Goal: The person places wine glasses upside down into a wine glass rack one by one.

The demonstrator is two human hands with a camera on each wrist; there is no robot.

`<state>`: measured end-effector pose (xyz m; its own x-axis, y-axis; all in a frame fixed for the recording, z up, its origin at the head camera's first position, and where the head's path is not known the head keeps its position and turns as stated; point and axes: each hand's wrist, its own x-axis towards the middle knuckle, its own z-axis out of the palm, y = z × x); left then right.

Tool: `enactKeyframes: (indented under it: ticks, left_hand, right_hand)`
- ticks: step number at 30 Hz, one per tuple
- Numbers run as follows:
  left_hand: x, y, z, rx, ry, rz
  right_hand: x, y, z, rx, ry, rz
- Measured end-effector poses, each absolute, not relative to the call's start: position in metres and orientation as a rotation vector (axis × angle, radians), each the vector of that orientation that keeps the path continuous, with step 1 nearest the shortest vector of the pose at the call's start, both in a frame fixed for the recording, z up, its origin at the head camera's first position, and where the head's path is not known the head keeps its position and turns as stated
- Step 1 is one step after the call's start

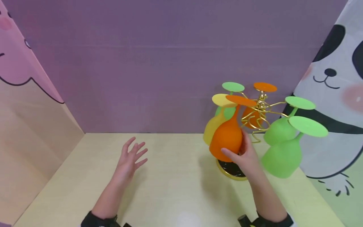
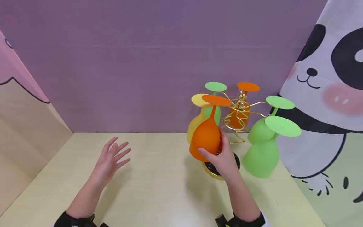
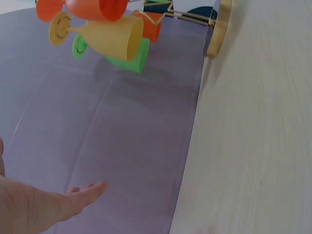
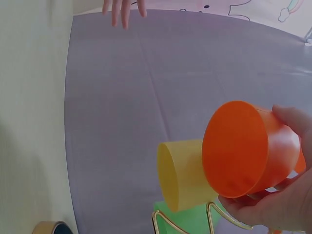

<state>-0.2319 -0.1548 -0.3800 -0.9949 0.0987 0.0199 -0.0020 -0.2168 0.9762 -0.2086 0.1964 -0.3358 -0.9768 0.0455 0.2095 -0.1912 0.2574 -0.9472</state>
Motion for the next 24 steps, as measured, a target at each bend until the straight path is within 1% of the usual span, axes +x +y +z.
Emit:
enactKeyframes:
  ticks: [11,18,24]
  left_hand:
    - [-0.242,-0.175,-0.4,0.118,2.53,2.113]
    - [-0.245,-0.178,-0.418,0.191,3.164,1.496]
    - [-0.245,-0.179,-0.426,0.276,3.429,1.099]
  right_hand:
    - [-0.205,0.211,-0.336,-0.013,-2.337,1.81]
    - [-0.202,0.218,-0.336,-0.034,-2.342,1.783]
    - [-0.197,0.22,-0.338,-0.059,-2.351,1.778]
